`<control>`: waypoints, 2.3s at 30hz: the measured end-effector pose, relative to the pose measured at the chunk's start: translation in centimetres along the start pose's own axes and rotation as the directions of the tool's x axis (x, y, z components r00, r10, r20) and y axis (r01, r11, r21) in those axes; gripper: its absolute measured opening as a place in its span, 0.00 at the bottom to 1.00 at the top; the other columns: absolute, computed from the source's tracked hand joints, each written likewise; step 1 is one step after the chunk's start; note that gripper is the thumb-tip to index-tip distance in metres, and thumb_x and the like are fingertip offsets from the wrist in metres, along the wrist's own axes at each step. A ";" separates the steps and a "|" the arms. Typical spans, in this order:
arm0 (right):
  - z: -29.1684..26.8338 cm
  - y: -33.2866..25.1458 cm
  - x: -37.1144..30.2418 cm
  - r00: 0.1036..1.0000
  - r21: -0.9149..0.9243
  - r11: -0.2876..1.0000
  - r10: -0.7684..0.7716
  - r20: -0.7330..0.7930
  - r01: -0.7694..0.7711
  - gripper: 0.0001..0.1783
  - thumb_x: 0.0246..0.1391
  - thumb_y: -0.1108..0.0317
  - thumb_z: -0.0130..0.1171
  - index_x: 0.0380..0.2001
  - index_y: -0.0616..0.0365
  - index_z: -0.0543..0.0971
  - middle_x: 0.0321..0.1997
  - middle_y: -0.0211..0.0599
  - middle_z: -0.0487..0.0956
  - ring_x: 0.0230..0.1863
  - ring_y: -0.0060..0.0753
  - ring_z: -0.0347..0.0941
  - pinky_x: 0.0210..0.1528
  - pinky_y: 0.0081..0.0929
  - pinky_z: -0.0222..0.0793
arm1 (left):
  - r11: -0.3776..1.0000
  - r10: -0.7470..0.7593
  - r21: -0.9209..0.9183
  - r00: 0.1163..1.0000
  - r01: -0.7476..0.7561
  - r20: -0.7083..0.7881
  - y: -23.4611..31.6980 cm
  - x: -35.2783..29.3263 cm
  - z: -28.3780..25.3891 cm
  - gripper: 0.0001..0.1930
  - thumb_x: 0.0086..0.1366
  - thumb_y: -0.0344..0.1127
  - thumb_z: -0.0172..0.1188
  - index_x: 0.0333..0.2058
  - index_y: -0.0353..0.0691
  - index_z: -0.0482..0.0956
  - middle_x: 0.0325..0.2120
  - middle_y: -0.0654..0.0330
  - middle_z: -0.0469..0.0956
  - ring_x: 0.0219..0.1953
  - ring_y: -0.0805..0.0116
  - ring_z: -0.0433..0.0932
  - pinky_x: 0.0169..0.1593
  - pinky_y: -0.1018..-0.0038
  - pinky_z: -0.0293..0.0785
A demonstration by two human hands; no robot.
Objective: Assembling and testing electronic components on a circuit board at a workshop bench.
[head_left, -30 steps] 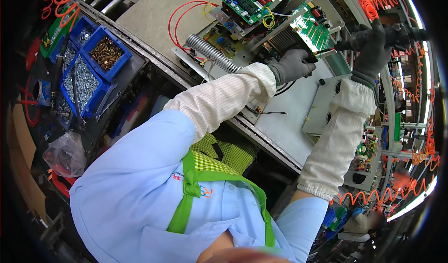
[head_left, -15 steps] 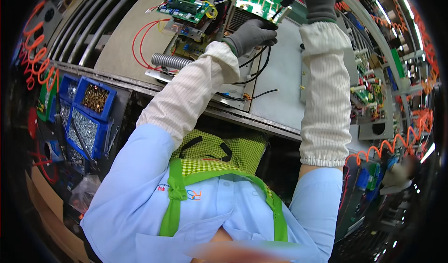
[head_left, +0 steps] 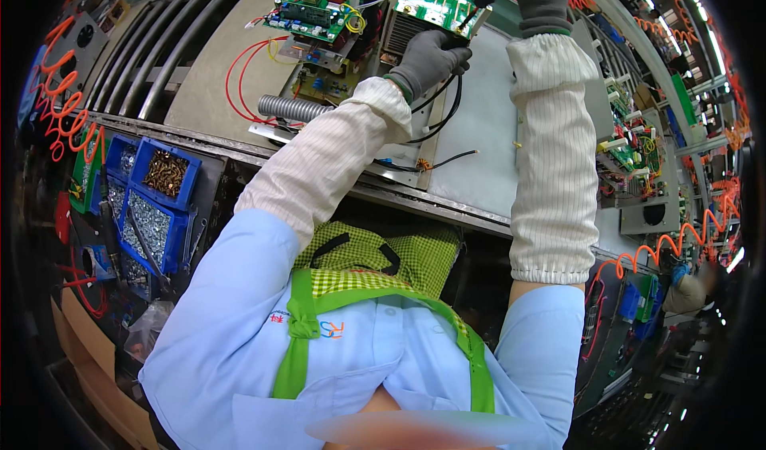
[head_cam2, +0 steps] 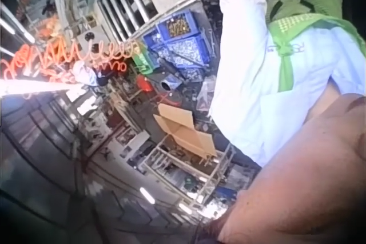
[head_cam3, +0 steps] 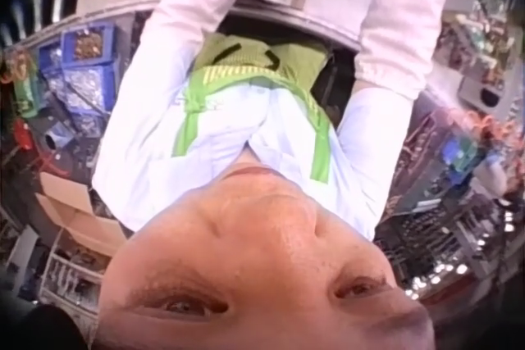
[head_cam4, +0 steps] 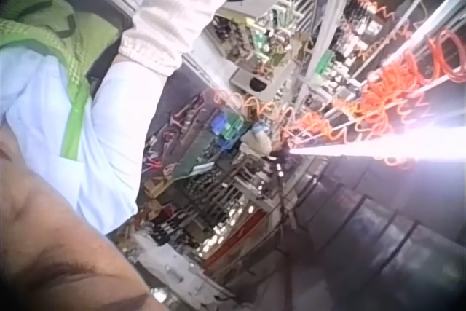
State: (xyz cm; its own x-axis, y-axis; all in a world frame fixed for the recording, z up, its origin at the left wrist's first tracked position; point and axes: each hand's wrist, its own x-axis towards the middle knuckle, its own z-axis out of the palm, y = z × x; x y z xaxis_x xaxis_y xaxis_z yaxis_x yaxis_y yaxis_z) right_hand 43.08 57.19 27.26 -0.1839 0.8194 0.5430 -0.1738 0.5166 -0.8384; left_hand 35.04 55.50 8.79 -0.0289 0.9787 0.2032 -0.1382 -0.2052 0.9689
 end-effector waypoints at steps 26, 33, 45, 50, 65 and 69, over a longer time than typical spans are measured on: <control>-0.3 -1.6 2.0 0.977 0.033 0.977 -0.213 0.013 0.212 0.13 0.54 0.59 0.61 0.29 0.54 0.71 0.13 0.27 0.68 0.10 0.22 0.63 0.13 0.21 0.60 | 0.805 -0.211 -0.559 0.976 0.200 0.046 -0.1 -0.4 -1.1 0.09 0.67 0.32 0.50 0.41 0.33 0.73 0.33 0.58 0.76 0.32 0.72 0.78 0.35 0.81 0.78; -6.3 0.5 6.5 0.918 0.114 0.987 0.064 0.392 -0.117 0.17 0.58 0.60 0.57 0.47 0.58 0.76 0.37 0.37 0.80 0.40 0.31 0.77 0.49 0.34 0.71 | 0.554 -0.186 -0.805 0.974 0.212 0.129 -1.1 -0.2 -0.8 0.10 0.69 0.33 0.49 0.41 0.32 0.72 0.32 0.56 0.75 0.33 0.71 0.76 0.35 0.79 0.77; -8.1 -1.1 7.0 0.828 0.461 0.799 0.080 0.554 -0.385 0.15 0.59 0.61 0.54 0.44 0.59 0.76 0.43 0.42 0.79 0.44 0.35 0.76 0.51 0.35 0.72 | 0.433 -0.397 -0.847 0.909 0.308 0.128 0.1 0.0 0.5 0.08 0.69 0.35 0.47 0.36 0.39 0.73 0.27 0.62 0.73 0.27 0.73 0.73 0.26 0.81 0.72; -6.2 -1.4 5.9 0.940 0.333 0.914 0.122 0.318 -0.231 0.16 0.53 0.60 0.61 0.40 0.60 0.78 0.35 0.38 0.79 0.37 0.32 0.77 0.43 0.31 0.75 | 0.359 -0.371 -0.883 0.914 0.303 0.163 -0.9 0.6 0.4 0.07 0.69 0.35 0.46 0.34 0.41 0.71 0.23 0.65 0.71 0.24 0.74 0.71 0.24 0.80 0.68; -1.6 0.9 2.7 0.996 -0.296 0.953 -0.086 -0.030 0.073 0.15 0.46 0.61 0.65 0.26 0.62 0.75 0.23 0.36 0.78 0.23 0.27 0.75 0.29 0.24 0.72 | 0.089 -0.284 -0.956 0.928 0.278 0.243 -1.6 0.9 0.9 0.07 0.70 0.33 0.44 0.38 0.36 0.70 0.28 0.62 0.72 0.26 0.75 0.71 0.28 0.80 0.73; -0.9 1.6 2.5 0.997 -0.147 0.986 -0.083 0.009 0.083 0.13 0.47 0.64 0.64 0.27 0.63 0.75 0.22 0.37 0.77 0.24 0.30 0.78 0.26 0.25 0.74 | 0.084 -0.315 -0.968 0.928 0.238 0.201 -1.7 0.6 0.3 0.07 0.69 0.32 0.45 0.37 0.35 0.70 0.28 0.60 0.73 0.26 0.74 0.72 0.29 0.79 0.74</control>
State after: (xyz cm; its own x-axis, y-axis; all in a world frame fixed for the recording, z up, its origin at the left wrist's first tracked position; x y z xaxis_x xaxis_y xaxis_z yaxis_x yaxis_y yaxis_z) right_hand 43.24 60.30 27.28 -0.1779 0.7715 0.6109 -0.0441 0.6139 -0.7881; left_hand 35.51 56.44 7.33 0.2152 0.9726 -0.0880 -0.9765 0.2155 -0.0073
